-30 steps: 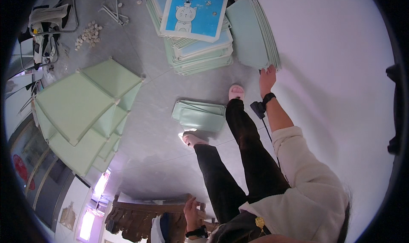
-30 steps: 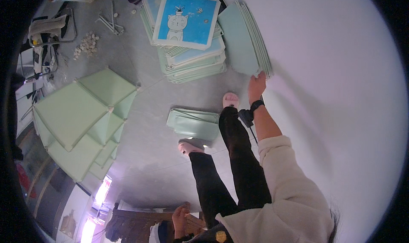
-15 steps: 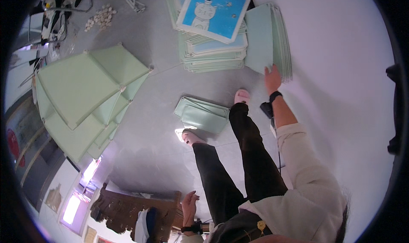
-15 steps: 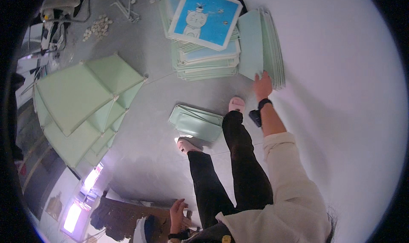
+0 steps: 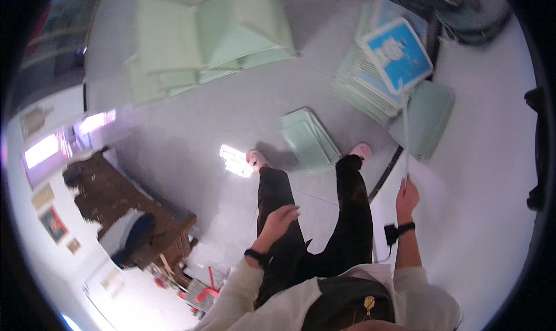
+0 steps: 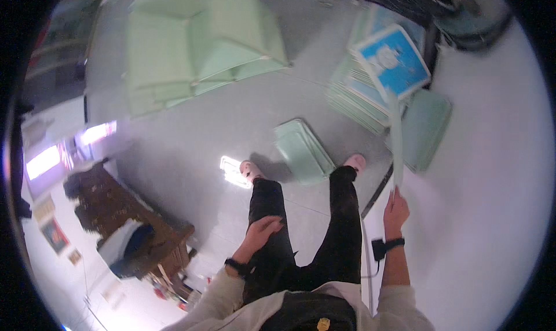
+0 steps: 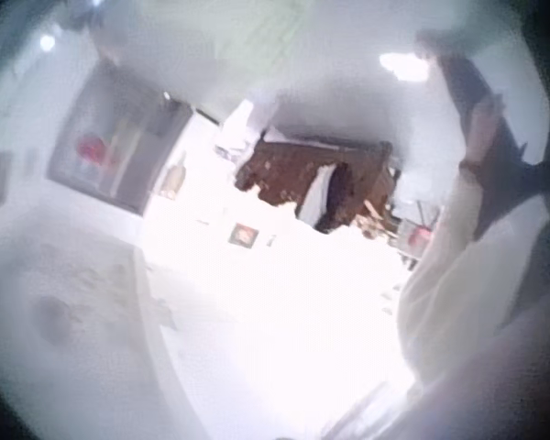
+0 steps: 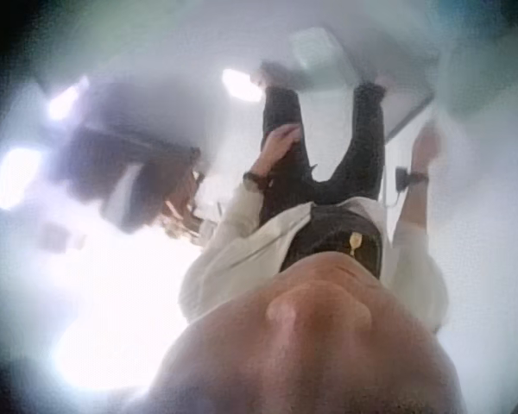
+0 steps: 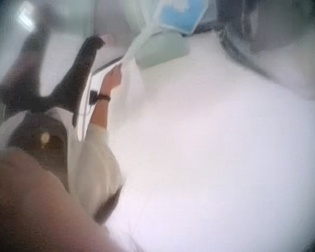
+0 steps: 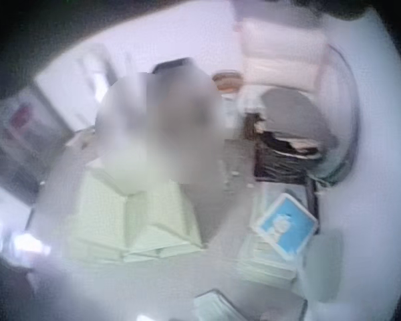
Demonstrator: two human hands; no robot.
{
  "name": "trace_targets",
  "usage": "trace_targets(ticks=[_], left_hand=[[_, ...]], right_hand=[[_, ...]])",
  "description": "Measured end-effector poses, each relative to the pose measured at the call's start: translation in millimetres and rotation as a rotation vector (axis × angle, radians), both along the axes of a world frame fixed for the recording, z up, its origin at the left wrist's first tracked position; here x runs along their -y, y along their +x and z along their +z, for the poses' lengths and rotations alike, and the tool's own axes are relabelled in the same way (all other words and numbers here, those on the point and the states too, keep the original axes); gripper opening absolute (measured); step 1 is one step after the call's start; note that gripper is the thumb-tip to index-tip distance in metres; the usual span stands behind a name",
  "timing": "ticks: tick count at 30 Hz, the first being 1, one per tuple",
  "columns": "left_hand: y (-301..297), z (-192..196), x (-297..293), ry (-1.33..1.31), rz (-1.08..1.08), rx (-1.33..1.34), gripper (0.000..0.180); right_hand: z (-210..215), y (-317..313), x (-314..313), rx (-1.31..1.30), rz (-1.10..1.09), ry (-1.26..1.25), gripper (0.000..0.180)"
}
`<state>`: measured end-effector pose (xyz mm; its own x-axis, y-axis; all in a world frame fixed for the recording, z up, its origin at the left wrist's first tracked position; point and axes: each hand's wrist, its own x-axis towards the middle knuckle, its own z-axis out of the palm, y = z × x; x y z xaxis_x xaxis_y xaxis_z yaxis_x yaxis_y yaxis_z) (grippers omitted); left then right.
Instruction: The person assembles a light green modular shelving unit by connecting flat panels with white corner connectors. They pick panels from a stack, align edges, and press connectors to join sections, gradually building a multi-compartment structure on the floor.
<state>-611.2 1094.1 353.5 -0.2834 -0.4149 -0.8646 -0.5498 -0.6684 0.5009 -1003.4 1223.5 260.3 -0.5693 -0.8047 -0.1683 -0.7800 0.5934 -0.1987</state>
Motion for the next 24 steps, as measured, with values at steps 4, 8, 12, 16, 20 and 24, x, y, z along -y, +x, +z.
trace_targets(ticks=[4, 8, 12, 16, 20, 24], left_hand=[[47.2, 0.8, 60.9, 0.186, 0.393, -0.378, 0.061], [161.4, 21.7, 127.5, 0.275, 0.751, -0.524, 0.073], [325.3, 72.5, 165.2, 0.219, 1.057, -0.504, 0.064], [453.6, 111.5, 184.8, 0.190, 1.306, -0.656, 0.058], [539.2, 103.6, 218.6, 0.176, 0.959, -0.262, 0.046], [569.3, 88.0, 262.9, 0.091, 1.043, -0.398, 0.041]], right_hand=[[76.5, 116.7, 29.8, 0.052, 0.484, 0.063, 0.038], [148.3, 253.7, 97.6, 0.211, 0.818, -0.077, 0.044], [193.5, 380.9, 180.6, 0.331, 1.060, -0.210, 0.049], [209.5, 459.1, 258.5, 0.374, 1.312, -0.292, 0.046], [201.5, 496.6, 332.4, 0.313, 1.522, -0.319, 0.049], [162.0, 525.0, 395.0, 0.361, 0.998, -0.421, 0.043]])
